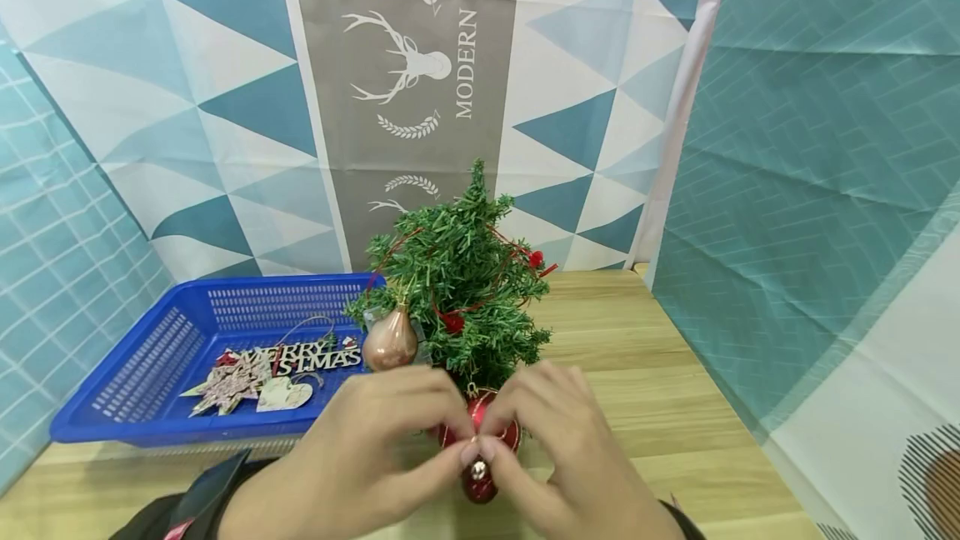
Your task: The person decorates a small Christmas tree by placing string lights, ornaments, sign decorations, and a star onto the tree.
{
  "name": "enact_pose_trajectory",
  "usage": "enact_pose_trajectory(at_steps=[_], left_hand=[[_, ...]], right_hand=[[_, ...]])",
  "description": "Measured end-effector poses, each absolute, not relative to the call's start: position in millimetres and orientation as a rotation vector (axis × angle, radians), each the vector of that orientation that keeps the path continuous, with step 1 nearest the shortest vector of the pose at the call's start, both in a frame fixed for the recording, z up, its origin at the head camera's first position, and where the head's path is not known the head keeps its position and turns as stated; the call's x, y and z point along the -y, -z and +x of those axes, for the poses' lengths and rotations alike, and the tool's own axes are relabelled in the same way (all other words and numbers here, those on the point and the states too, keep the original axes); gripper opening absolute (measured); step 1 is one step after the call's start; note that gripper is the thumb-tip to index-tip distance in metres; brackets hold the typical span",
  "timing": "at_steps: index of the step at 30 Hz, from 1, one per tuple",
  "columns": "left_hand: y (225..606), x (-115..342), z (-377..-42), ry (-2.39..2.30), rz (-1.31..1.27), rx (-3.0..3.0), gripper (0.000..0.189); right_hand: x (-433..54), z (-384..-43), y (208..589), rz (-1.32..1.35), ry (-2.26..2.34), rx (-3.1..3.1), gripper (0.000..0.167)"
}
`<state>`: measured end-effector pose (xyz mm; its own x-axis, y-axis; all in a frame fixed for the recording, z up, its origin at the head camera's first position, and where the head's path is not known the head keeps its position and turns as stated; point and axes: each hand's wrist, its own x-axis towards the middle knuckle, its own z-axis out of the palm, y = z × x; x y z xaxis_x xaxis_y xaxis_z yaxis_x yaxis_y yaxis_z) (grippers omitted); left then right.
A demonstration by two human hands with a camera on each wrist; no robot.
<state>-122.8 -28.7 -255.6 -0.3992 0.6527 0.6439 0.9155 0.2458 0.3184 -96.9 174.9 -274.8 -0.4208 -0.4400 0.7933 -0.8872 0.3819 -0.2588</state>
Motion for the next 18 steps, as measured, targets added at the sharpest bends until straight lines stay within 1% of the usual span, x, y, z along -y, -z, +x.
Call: enact_pose_trajectory(at_steps=[3, 9, 14, 18], left_hand=[[243, 16, -131, 0.892, -1.405, 2.143, 0.007], [235, 1, -152, 0.679, -1.264, 2.120, 0.004], [236, -4, -164, 0.493, -1.131, 2.115, 0.004], [239, -7, -169, 0.393, -1.072, 2.105, 0.007]], right_hand=[[-184, -101, 263, 1.042, -0.902, 2.055, 0.007], [-198, -121, 255, 0.911, -0.851, 2.156, 0.022], [-201, -134, 255, 0.829, -0.792, 2.201, 0.027], [-202, -143, 256, 0.785, -0.769, 2.227, 0.025]])
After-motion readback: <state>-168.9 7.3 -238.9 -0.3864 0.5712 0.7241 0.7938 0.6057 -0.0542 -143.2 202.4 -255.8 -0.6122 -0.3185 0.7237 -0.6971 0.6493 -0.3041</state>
